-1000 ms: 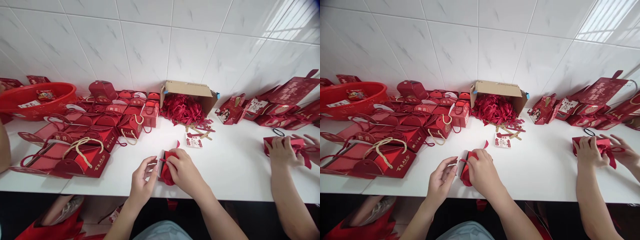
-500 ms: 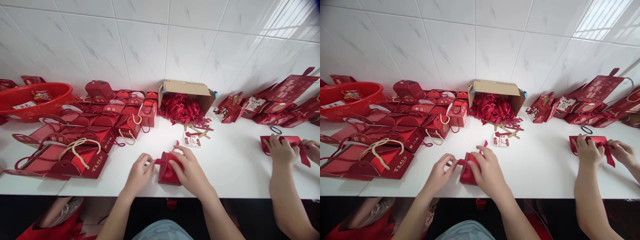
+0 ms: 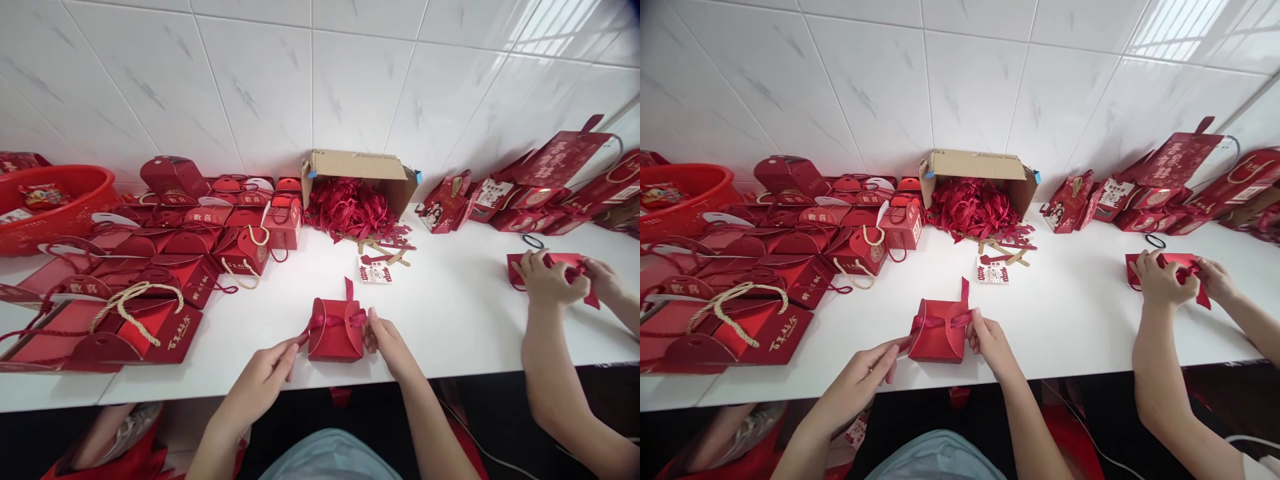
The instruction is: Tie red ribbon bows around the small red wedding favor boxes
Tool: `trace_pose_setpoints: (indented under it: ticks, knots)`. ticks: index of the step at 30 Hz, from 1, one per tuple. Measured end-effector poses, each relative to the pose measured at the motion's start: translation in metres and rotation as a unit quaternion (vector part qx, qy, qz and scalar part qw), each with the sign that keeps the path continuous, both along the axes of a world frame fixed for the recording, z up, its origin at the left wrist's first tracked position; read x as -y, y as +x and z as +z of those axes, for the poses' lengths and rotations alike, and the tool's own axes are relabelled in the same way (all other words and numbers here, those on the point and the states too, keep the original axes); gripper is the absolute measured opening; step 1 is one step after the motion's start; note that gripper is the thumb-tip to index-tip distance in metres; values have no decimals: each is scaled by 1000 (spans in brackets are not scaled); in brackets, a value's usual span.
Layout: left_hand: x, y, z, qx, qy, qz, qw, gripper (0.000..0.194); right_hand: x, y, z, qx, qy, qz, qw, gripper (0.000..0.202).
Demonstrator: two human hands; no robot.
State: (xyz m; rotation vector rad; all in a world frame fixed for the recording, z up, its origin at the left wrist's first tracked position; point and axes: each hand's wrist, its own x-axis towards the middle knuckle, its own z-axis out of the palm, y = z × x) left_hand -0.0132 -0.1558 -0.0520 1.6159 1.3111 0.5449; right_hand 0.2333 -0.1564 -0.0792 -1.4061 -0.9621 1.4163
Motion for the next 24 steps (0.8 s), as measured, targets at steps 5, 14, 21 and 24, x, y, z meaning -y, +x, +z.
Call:
trace_pose_setpoints:
  ticks: [5, 14, 21, 24]
  knots:
    - [-9, 16, -18, 15, 40, 31, 999, 39, -3, -7, -6, -239, 32, -67, 968, 30]
    - [-17, 28, -27, -21, 73, 62, 995, 45, 2, 2, -2, -315, 96, -107, 938, 22]
    - [-24, 33, -31, 55, 51, 75, 994, 46, 11, 7, 1, -201, 195, -89, 956, 36]
    - [-31, 38, -28, 248, -12, 92, 964, 47, 13, 14, 5, -59, 251, -104, 960, 38]
